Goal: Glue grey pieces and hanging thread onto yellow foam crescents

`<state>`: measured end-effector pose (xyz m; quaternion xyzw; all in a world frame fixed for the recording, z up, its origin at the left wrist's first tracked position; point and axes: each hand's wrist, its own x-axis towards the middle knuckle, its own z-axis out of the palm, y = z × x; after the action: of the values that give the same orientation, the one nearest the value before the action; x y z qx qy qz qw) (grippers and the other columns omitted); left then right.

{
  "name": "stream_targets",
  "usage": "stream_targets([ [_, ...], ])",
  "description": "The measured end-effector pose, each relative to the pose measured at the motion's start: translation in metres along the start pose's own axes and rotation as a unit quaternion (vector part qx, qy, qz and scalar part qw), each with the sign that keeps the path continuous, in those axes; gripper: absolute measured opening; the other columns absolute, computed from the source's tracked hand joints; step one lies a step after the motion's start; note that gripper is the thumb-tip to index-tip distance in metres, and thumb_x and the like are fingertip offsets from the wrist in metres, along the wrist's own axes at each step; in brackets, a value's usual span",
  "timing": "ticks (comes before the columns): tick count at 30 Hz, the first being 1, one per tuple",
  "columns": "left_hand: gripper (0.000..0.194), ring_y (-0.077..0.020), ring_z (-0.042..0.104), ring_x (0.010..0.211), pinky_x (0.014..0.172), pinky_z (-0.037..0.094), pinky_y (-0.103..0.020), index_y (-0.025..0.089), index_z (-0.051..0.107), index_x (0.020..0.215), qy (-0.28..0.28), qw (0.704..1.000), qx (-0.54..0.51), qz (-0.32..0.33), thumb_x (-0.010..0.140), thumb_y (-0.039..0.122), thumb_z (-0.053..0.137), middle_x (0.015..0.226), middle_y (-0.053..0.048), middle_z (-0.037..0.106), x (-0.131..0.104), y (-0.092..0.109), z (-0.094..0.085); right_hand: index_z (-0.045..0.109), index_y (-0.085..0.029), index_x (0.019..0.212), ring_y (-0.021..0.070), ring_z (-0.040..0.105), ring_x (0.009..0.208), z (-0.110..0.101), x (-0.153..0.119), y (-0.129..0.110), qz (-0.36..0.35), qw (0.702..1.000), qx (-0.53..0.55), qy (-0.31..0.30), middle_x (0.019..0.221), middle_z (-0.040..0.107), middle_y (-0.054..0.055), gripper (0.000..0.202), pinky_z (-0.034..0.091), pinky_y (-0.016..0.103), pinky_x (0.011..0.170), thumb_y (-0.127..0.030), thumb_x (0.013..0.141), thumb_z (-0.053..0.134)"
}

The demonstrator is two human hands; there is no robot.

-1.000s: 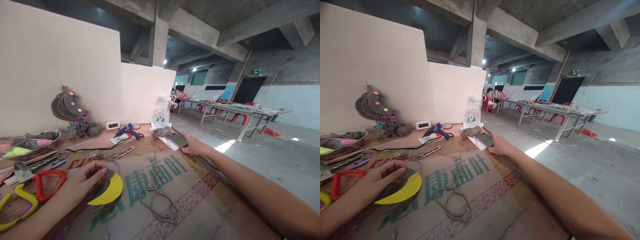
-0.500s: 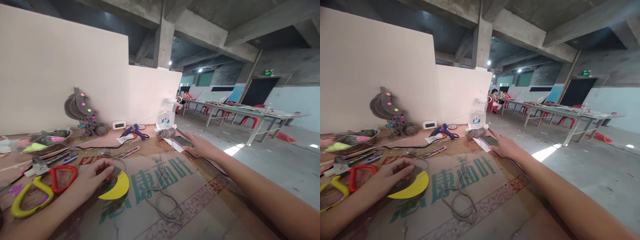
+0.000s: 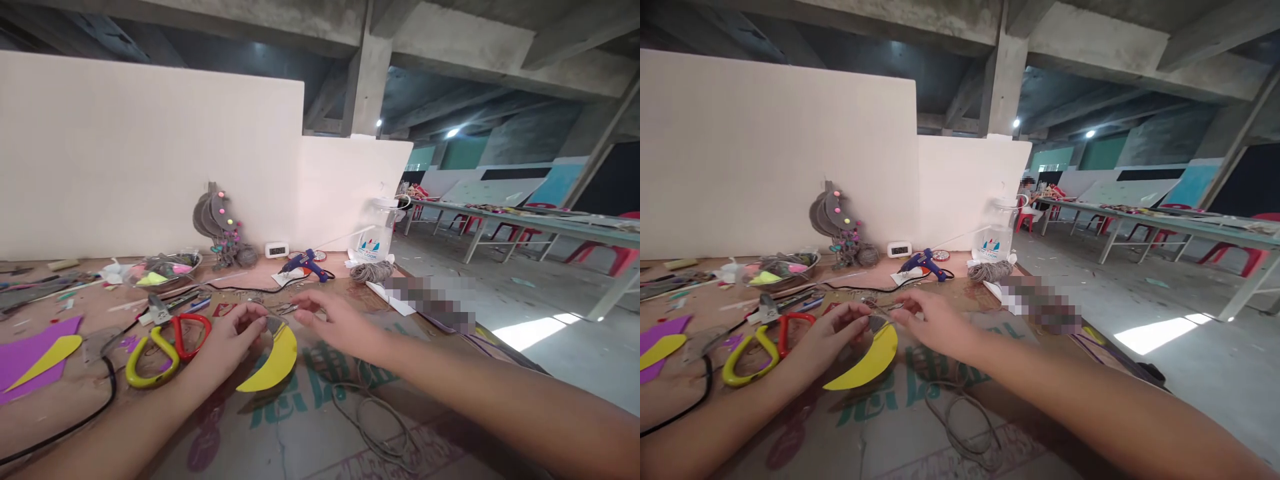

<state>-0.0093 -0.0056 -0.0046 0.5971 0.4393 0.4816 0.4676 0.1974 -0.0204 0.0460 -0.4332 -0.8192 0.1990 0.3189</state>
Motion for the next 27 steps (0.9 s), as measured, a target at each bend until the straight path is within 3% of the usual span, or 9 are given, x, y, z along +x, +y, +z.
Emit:
stream_targets([
  [4,0.026,-0.0135,0.053,0.064,0.058,0.041,-0.024,0.017,0.057,0.091,0.026,0.996,0.065,0.059,0.074,0.036,0.059,0.072,0.0,0.058,-0.001,0.003,-0.002,0.056,-0.016,0.099,0.0151,0.057,0.079,0.022,0.014,0.016,0.009,0.995,0.097,0.03,0.087,0.063,0.005,0.032,0.044,0.028,0.072,-0.042,0.087,0.042],
  [10,0.028,-0.0173,0.057,0.076,0.066,0.044,-0.027,0.018,0.057,0.095,0.028,0.993,0.101,0.052,0.075,0.037,0.056,0.085,-0.003,0.062,0.0,0.002,-0.004,0.063,-0.017,0.091,0.0147,0.054,0.078,0.028,0.009,0.026,0.027,0.995,0.095,-0.008,0.085,0.063,0.003,0.027,0.043,0.027,0.071,-0.04,0.082,0.052],
  [14,0.033,-0.0191,0.059,0.082,0.071,0.044,-0.029,0.019,0.059,0.1,0.013,0.99,0.131,0.046,0.075,0.041,0.056,0.091,-0.004,0.064,-0.002,0.006,-0.006,0.064,-0.016,0.088,0.0125,0.054,0.07,0.034,0.01,0.028,0.055,0.985,0.16,-0.042,0.081,0.063,0.003,0.026,0.043,0.025,0.066,-0.038,0.078,0.056],
  [18,0.041,-0.0184,0.058,0.075,0.063,0.044,-0.027,0.02,0.06,0.104,-0.01,0.992,0.125,0.008,0.073,0.046,0.058,0.084,-0.004,0.065,-0.003,0.01,-0.006,0.063,-0.015,0.078,0.0103,0.051,0.064,0.038,0.011,0.033,0.053,0.976,0.206,-0.049,0.072,0.06,0.0,0.022,0.042,0.023,0.061,-0.036,0.077,0.057],
  [23,0.034,-0.0108,0.048,0.052,0.046,0.036,-0.02,0.016,0.059,0.071,-0.034,0.993,0.113,-0.021,0.07,0.05,0.058,0.061,0.0,0.055,-0.003,0.009,-0.005,0.061,-0.015,0.076,0.0106,0.051,0.067,0.041,0.009,0.034,0.034,0.981,0.186,-0.047,0.073,0.059,0.0,0.021,0.042,0.022,0.062,-0.035,0.077,0.058],
  [27,0.032,-0.0098,0.046,0.052,0.046,0.034,-0.019,0.017,0.058,0.07,-0.032,0.991,0.128,-0.017,0.07,0.049,0.059,0.06,0.001,0.054,-0.003,0.006,-0.005,0.058,-0.016,0.076,0.0101,0.049,0.065,0.04,0.007,0.032,0.023,0.983,0.168,-0.065,0.071,0.057,-0.001,0.023,0.04,0.022,0.06,-0.039,0.079,0.055],
])
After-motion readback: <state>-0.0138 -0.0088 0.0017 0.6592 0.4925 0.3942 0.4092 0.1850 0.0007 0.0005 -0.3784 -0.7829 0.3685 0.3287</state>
